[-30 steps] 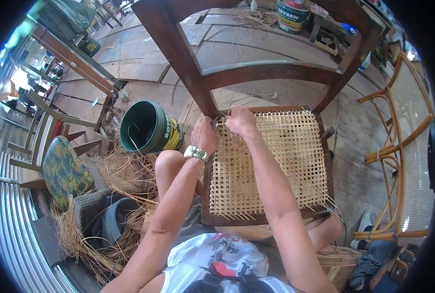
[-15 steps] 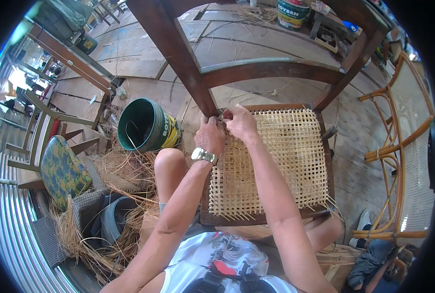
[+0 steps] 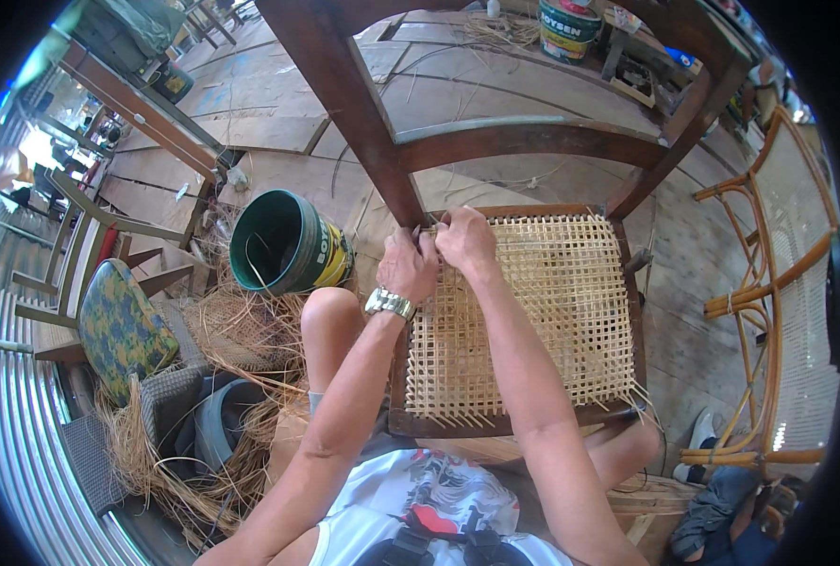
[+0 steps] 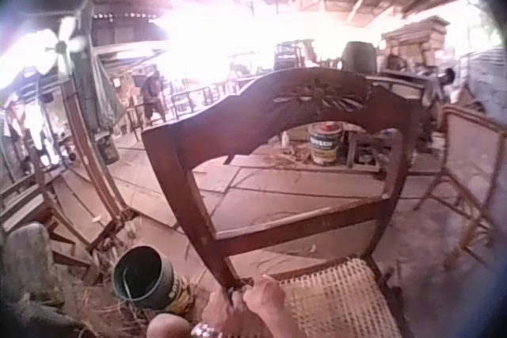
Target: The recorder is weaving a chair seat by hand using long strips of cane or wicker material, pulling them through the frame and securing the weave.
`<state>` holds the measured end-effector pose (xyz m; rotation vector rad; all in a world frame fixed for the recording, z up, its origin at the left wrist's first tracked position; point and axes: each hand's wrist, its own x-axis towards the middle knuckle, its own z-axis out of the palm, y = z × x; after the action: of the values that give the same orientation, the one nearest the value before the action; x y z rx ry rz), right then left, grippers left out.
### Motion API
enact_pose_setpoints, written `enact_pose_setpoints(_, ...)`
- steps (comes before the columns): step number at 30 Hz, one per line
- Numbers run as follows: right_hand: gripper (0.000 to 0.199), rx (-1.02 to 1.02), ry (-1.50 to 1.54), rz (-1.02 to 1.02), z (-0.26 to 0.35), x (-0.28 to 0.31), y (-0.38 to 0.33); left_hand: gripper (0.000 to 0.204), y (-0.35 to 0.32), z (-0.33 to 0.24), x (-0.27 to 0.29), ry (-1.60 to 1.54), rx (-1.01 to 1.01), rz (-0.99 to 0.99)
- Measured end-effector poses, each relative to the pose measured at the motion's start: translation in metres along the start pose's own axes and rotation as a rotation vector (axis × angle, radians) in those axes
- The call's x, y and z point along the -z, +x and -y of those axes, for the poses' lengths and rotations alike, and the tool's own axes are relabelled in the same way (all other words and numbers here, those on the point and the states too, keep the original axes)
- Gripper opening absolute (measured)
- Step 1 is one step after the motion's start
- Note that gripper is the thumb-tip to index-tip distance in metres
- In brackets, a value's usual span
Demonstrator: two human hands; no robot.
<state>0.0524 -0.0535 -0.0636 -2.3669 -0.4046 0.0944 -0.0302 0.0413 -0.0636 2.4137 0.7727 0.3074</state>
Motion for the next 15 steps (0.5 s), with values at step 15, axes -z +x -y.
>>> enact_pose_setpoints(15, 0.027, -0.099, -0.067, 0.193, 0.001, 0.012, 0.014, 0.030, 0.042, 0.020, 0.026, -0.227, 0.087, 0.580)
